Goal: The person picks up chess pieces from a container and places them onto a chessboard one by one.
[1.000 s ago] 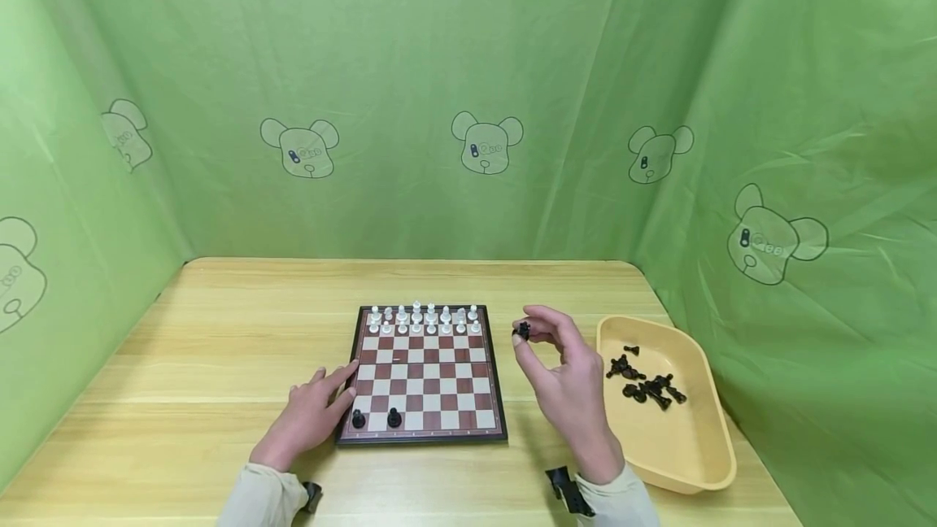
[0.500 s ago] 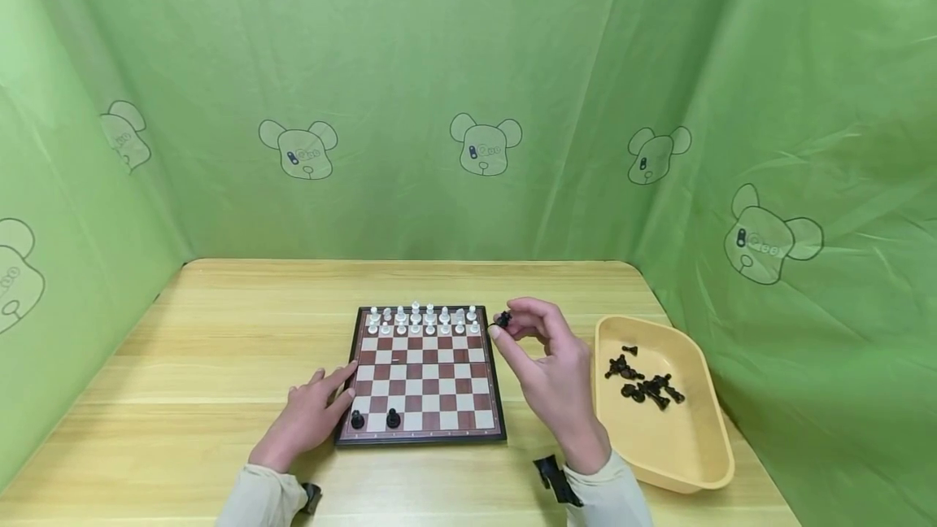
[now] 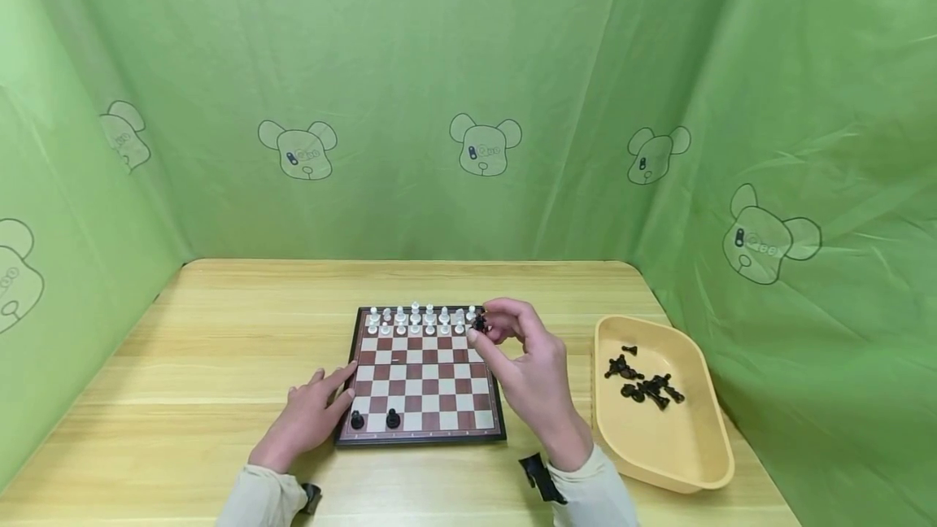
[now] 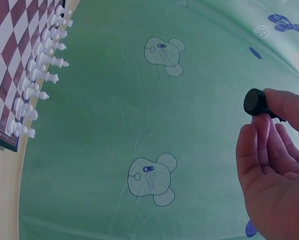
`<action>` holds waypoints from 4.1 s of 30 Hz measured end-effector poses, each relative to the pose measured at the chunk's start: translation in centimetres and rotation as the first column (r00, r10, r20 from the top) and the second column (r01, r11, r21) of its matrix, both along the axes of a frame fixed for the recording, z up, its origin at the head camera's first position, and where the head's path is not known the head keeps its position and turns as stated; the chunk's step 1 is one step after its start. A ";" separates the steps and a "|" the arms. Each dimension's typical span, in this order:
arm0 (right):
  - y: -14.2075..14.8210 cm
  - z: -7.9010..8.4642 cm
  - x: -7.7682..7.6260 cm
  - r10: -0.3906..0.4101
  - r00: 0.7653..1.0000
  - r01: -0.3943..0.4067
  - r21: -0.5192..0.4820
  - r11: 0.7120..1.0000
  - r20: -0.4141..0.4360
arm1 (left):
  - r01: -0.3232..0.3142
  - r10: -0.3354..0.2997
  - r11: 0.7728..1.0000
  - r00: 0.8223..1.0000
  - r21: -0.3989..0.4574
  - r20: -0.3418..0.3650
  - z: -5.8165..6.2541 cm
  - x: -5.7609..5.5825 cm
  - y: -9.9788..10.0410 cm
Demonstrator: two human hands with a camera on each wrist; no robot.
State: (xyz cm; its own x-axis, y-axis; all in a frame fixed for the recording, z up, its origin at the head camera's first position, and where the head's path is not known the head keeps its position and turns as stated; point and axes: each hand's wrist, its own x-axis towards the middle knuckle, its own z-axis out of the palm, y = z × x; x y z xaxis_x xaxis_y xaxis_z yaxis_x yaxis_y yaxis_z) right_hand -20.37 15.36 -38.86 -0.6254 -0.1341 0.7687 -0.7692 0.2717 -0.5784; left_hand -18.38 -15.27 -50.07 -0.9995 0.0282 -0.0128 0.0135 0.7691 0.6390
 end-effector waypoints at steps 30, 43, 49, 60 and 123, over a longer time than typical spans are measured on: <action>-2.7 -2.5 -0.4 0.061 0.998 -0.056 0.139 0.989 -0.028 | 0.004 -0.004 1.000 1.000 0.005 -0.001 0.0 0.1 0.0; -3.1 -4.4 -0.7 0.089 0.992 -0.106 0.208 0.972 0.090 | -0.004 0.004 1.000 1.000 0.005 0.000 -0.3 -0.1 0.2; -3.5 -5.1 -0.5 0.091 0.987 -0.122 0.254 0.960 0.131 | -0.005 0.005 1.000 1.000 0.006 0.002 -0.4 -0.1 0.2; -3.5 -6.3 -0.1 0.064 0.951 -0.188 0.405 0.895 0.302 | -0.004 0.004 1.000 1.000 0.005 -0.009 -0.3 -0.2 0.1; -4.0 -9.4 -0.1 -0.030 0.890 -0.291 0.618 0.730 0.454 | 0.004 -0.004 1.000 1.000 0.014 0.006 -0.5 -0.1 0.0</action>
State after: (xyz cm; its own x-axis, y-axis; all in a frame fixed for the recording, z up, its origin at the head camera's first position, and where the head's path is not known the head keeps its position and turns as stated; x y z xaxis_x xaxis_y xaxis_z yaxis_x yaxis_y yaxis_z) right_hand -20.44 11.33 -48.23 -0.7874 -0.6035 0.1260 -0.5609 0.6165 -0.5526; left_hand -18.43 -15.29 -50.61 -0.9993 0.0322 -0.0180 0.0127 0.7602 0.6496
